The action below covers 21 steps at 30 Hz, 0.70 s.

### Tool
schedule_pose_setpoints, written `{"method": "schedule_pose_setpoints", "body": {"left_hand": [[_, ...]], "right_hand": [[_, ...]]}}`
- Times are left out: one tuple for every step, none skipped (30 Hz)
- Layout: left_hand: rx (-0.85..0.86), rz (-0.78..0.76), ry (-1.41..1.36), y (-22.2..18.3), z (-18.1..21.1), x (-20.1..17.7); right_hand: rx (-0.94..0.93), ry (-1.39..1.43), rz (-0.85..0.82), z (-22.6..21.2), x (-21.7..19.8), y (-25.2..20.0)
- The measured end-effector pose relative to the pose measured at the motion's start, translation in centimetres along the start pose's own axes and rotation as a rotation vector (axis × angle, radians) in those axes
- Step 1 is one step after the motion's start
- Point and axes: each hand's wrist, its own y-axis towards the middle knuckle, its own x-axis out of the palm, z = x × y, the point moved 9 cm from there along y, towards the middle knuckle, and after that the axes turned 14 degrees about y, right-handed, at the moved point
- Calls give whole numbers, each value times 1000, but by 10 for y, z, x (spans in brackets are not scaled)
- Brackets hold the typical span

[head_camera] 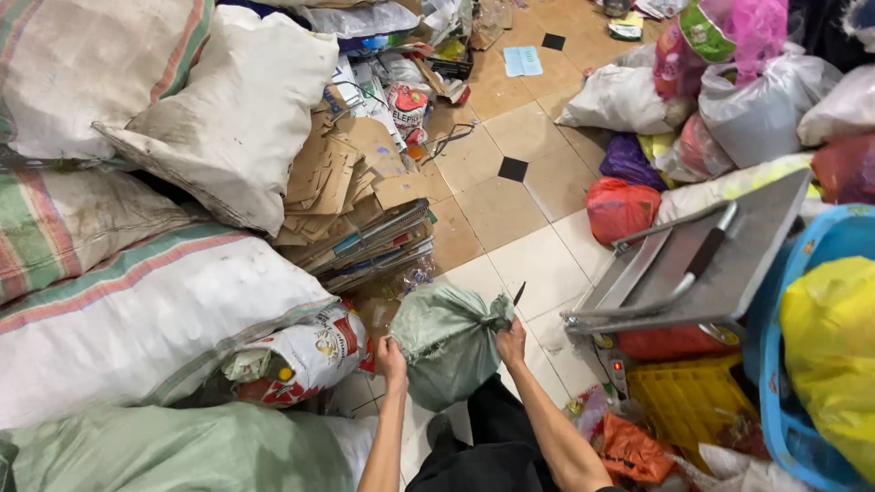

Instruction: The person sorts through various plastic bags and sacks in a cluttered room, picking up items like a white sack, a yellow bag, and a green sack. They move these items around, placing them on a blue weighing scale and stacking them among other piles of recyclables.

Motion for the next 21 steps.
{"method": "schedule_pose_setpoints", "body": {"left_hand": [[0, 8, -3, 5, 2, 9], [12, 0, -101, 13, 7, 21], [25, -8, -199, 20, 13, 35], [24, 3, -200, 27, 20, 42], [16, 4, -212, 35, 26, 51], [6, 0, -220, 41, 31, 60], [2, 6, -218, 52, 34, 66], [4, 25, -209, 61, 37, 74], [5, 43, -200, 69, 41, 82], [-5, 50, -202, 76, 50, 95], [10, 59, -169, 84, 60, 108], [14, 69, -127, 82, 63, 114], [-8, 78, -119, 76, 72, 122], [-21, 78, -53, 80, 86, 128], [-36, 76, 12, 85, 100, 133], [-53, 96, 19, 92, 89, 138], [-31, 108, -61, 99, 81, 142], [-8, 119, -142, 109, 72, 145], [-25, 138, -136, 107, 64, 143], [-11, 140, -160, 110, 62, 144], [4, 142, -183, 114, 60, 144]], "right_hand": [[-3, 1, -8, 6, 5, 13], [-39, 27, -8, 9, 10, 29], [-75, 53, -9, 13, 14, 46], [-75, 55, -20, 16, 18, 59], [-23, 57, -15, 23, 20, 73], [33, 57, -6, 32, 20, 84], [37, 57, -12, 40, 24, 95], [46, 56, -15, 49, 25, 109], [56, 54, -18, 57, 26, 123], [60, 48, -28, 56, 25, 142], [29, 60, -37, 52, 26, 161], [13, 69, -50, 53, 23, 166], [32, 60, -63, 60, 18, 176], [-93, -17, -76, 52, 24, 193], [-220, -92, -90, 43, 32, 207], [-207, -91, -114, 32, 32, 215], [-217, -34, -129, 19, 34, 224], [-226, 21, -144, 5, 37, 233], [-212, 20, -166, -1, 41, 242], [-179, 18, -175, -7, 48, 255], [-146, 16, -183, -12, 55, 267]]}}
